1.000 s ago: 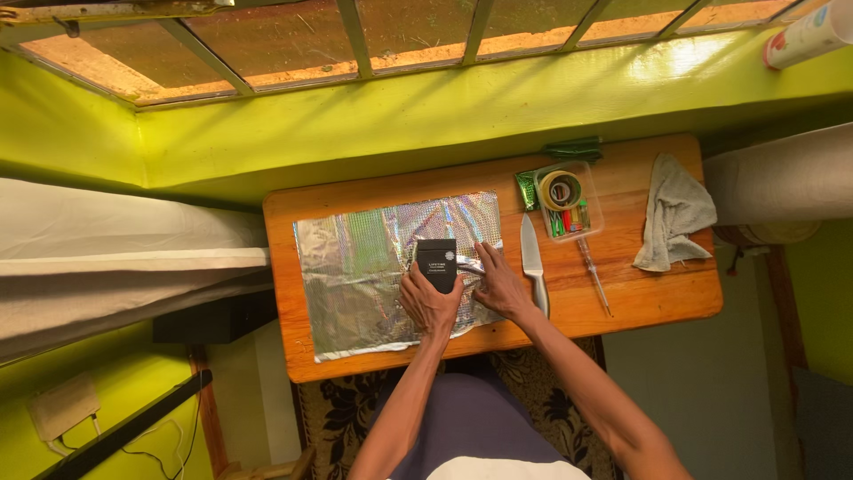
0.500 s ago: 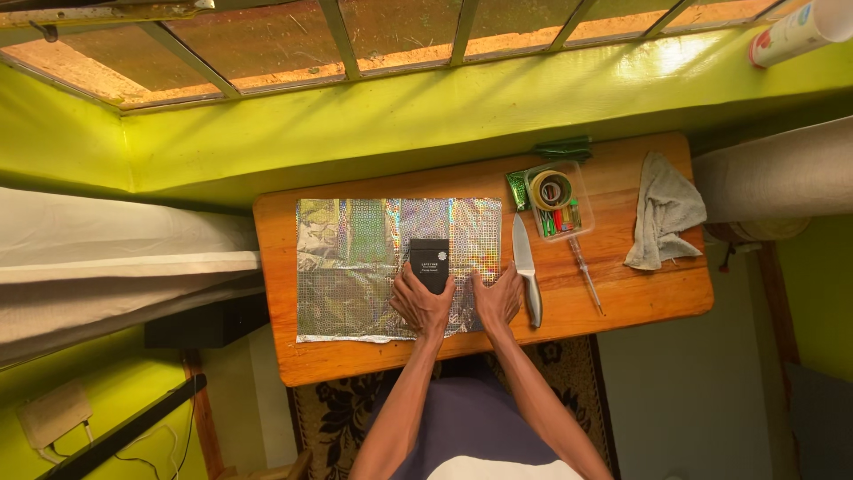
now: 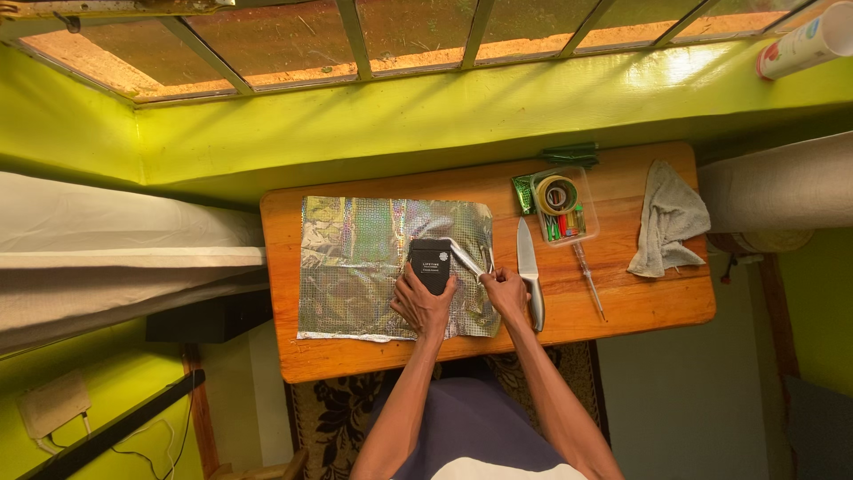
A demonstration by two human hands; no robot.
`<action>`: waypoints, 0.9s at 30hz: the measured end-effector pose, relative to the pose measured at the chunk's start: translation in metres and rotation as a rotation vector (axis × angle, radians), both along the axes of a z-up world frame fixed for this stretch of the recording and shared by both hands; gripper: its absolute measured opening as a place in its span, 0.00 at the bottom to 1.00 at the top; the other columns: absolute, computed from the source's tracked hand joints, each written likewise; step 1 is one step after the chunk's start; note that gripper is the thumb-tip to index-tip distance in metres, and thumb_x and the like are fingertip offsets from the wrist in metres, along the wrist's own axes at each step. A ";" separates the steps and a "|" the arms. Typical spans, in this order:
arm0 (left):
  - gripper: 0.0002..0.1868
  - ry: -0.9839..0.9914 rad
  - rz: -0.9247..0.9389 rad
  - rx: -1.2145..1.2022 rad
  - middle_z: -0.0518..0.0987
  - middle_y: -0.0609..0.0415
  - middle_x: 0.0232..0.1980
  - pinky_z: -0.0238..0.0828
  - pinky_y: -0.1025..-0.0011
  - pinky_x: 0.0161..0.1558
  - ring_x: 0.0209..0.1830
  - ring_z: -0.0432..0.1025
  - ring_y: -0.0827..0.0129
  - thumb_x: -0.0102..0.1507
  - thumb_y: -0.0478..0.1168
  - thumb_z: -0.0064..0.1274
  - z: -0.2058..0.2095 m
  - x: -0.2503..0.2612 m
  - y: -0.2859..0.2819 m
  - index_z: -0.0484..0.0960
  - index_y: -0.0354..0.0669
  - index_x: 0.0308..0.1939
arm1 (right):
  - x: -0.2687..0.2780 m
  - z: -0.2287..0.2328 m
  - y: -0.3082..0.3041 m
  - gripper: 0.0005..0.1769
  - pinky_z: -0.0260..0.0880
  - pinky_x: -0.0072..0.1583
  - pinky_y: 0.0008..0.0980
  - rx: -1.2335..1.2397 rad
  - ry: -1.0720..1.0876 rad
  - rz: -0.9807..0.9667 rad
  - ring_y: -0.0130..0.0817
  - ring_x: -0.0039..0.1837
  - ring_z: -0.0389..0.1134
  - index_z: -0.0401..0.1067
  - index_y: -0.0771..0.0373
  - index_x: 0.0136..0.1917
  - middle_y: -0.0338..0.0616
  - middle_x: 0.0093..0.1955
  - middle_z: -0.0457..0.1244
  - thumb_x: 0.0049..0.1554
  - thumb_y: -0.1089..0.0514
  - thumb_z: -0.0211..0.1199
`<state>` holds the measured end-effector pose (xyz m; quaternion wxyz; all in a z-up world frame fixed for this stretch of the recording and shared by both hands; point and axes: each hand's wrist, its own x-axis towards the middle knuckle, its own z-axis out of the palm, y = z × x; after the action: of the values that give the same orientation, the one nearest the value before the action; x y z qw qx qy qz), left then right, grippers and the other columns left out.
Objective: The person cuts a sheet of holographic wrapping paper with a knife, then folds the paper around a small black box on a wooden table. The person smooths the paper and folds the edges to enclose the box.
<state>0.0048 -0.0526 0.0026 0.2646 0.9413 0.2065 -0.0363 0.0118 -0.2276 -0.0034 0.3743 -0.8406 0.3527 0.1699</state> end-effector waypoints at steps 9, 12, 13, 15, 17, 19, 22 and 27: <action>0.60 0.056 -0.014 -0.016 0.68 0.46 0.62 0.51 0.48 0.62 0.63 0.61 0.54 0.51 0.75 0.60 0.002 0.000 0.003 0.60 0.43 0.75 | 0.000 0.009 0.001 0.17 0.66 0.42 0.28 0.460 -0.264 -0.094 0.23 0.39 0.66 0.70 0.65 0.56 0.36 0.37 0.67 0.55 0.59 0.69; 0.59 -0.018 0.002 -0.034 0.68 0.43 0.63 0.50 0.45 0.63 0.65 0.62 0.53 0.51 0.77 0.58 0.006 0.000 0.009 0.62 0.43 0.74 | 0.006 0.024 0.019 0.27 0.68 0.41 0.30 0.439 -0.275 -0.036 0.27 0.39 0.66 0.65 0.65 0.66 0.42 0.38 0.66 0.55 0.61 0.67; 0.56 -0.052 0.023 -0.114 0.68 0.43 0.64 0.52 0.45 0.63 0.65 0.63 0.52 0.55 0.76 0.55 0.008 0.000 0.013 0.63 0.43 0.74 | 0.007 0.030 0.028 0.32 0.69 0.40 0.31 0.421 -0.238 -0.012 0.30 0.37 0.66 0.61 0.64 0.70 0.45 0.37 0.66 0.55 0.62 0.67; 0.49 -0.119 0.063 -0.274 0.69 0.42 0.66 0.55 0.45 0.65 0.66 0.65 0.51 0.61 0.73 0.48 0.012 0.000 0.021 0.66 0.42 0.74 | 0.012 0.040 0.046 0.34 0.71 0.42 0.32 0.404 -0.332 0.091 0.32 0.40 0.68 0.60 0.66 0.72 0.48 0.41 0.67 0.55 0.62 0.67; 0.41 -0.159 0.083 -0.326 0.73 0.42 0.62 0.59 0.46 0.63 0.63 0.68 0.51 0.65 0.68 0.48 0.013 0.004 0.031 0.71 0.39 0.69 | 0.019 0.048 0.068 0.28 0.76 0.48 0.33 0.408 -0.592 0.256 0.33 0.48 0.74 0.63 0.72 0.67 0.47 0.50 0.71 0.56 0.62 0.68; 0.35 -0.177 0.114 -0.398 0.77 0.43 0.59 0.65 0.50 0.59 0.59 0.72 0.52 0.67 0.65 0.47 0.014 0.010 0.041 0.76 0.38 0.63 | 0.024 0.058 0.090 0.36 0.76 0.46 0.34 0.342 -0.466 0.266 0.35 0.44 0.74 0.58 0.70 0.72 0.47 0.47 0.70 0.54 0.59 0.66; 0.30 -0.158 0.170 -0.536 0.81 0.46 0.53 0.74 0.59 0.51 0.51 0.77 0.58 0.68 0.61 0.44 0.018 0.012 0.052 0.80 0.37 0.57 | 0.034 0.070 0.117 0.47 0.74 0.44 0.39 0.255 -0.250 0.299 0.39 0.40 0.73 0.50 0.67 0.79 0.52 0.41 0.70 0.53 0.52 0.66; 0.29 -0.015 0.302 -0.668 0.84 0.47 0.44 0.76 0.60 0.47 0.44 0.79 0.60 0.70 0.58 0.40 0.030 -0.006 0.059 0.83 0.38 0.56 | 0.041 0.073 0.130 0.47 0.75 0.45 0.38 0.391 -0.179 0.311 0.37 0.40 0.73 0.43 0.63 0.82 0.51 0.41 0.70 0.59 0.45 0.62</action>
<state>-0.0015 0.0065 0.0325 0.5614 0.7621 0.3180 -0.0552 0.0527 -0.0972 0.0699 0.5286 -0.8081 0.1451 0.2154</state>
